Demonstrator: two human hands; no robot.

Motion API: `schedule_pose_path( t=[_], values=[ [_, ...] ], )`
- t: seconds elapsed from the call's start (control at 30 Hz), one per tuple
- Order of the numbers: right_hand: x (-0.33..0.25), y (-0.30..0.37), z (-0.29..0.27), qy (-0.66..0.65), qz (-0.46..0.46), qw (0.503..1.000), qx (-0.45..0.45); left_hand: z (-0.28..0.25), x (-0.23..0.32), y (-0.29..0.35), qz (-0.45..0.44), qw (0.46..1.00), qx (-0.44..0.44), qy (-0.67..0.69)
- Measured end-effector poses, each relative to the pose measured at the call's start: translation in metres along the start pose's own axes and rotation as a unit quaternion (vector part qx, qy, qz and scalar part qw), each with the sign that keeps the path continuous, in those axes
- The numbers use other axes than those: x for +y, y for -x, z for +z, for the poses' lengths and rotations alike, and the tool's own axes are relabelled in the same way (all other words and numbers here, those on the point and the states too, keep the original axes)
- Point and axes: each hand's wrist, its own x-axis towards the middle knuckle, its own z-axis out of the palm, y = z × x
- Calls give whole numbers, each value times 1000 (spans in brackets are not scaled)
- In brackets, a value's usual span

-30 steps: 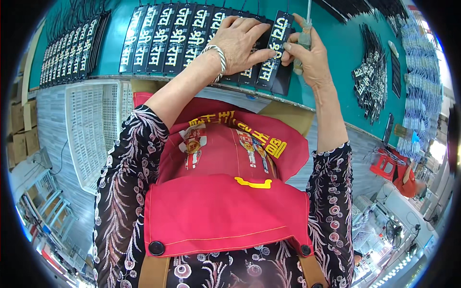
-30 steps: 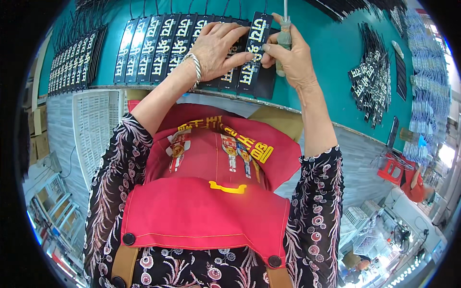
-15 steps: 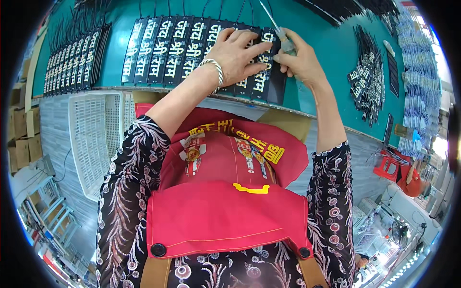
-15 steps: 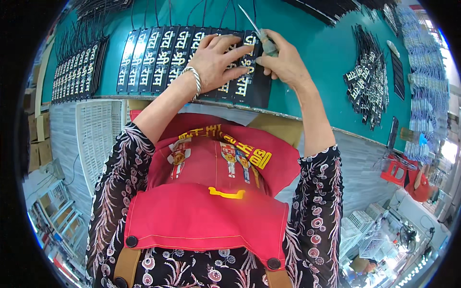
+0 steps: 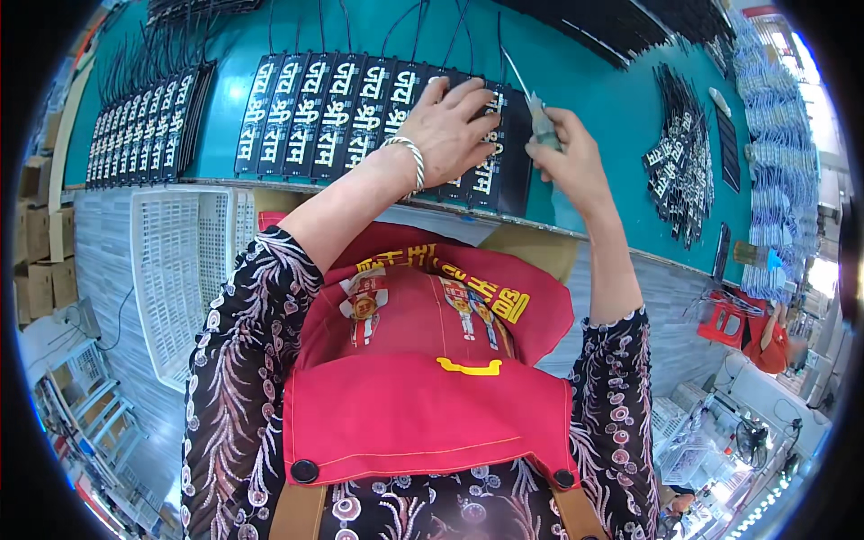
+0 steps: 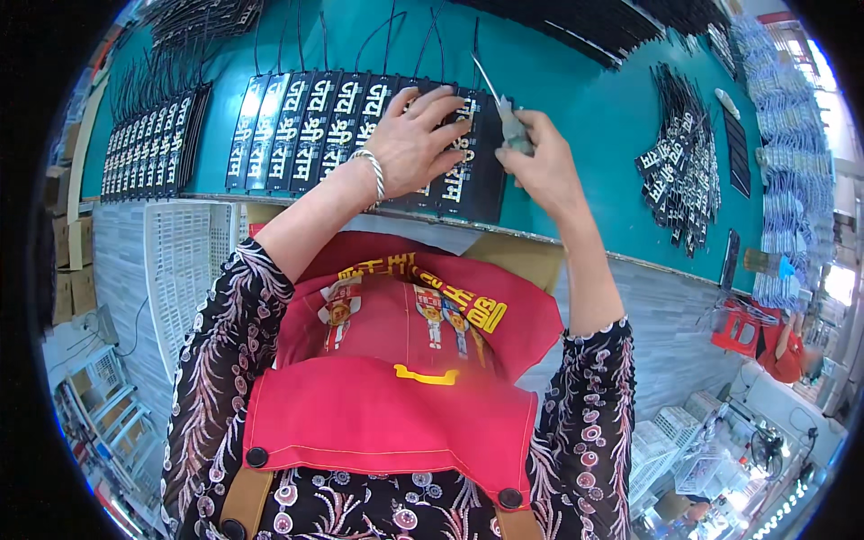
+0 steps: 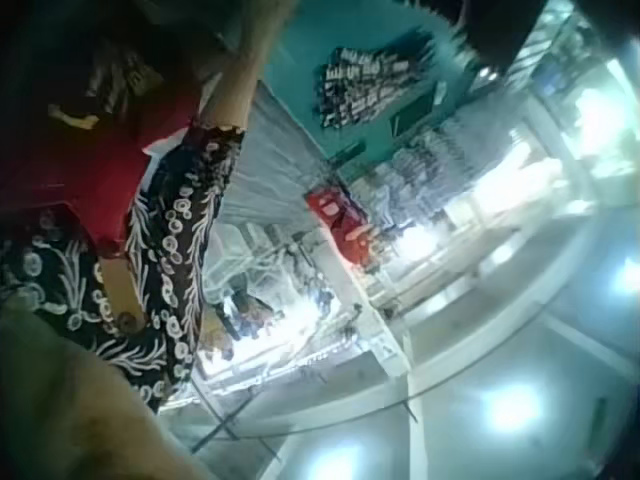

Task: Assembling electronic components and wires onto printed circuit boards at a factory workbench.

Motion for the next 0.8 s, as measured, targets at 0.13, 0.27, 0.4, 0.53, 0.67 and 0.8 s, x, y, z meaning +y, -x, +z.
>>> schedule_pose_path(
  t=[0.13, 0.27, 0.4, 0.53, 0.67, 0.8],
  values=[
    [14, 17, -18, 111, -74, 990, 40, 6, 1, -7, 19, 998, -42, 34],
    [15, 25, -27, 158, -103, 981, 44, 12, -2, -12, 7, 998, -49, 34],
    [23, 24, -32, 228, -192, 952, 74, 13, 3, -24, -8, 997, -59, 43],
    [13, 20, -31, 262, -156, 950, 58, 15, 3, -29, -20, 998, -44, 37],
    [1, 16, -31, 320, -193, 925, 70, 17, 4, -34, -25, 998, -49, 26],
    [-11, 11, -32, 357, -199, 910, 67, 19, 3, -35, -29, 999, -39, 23]
  ],
)
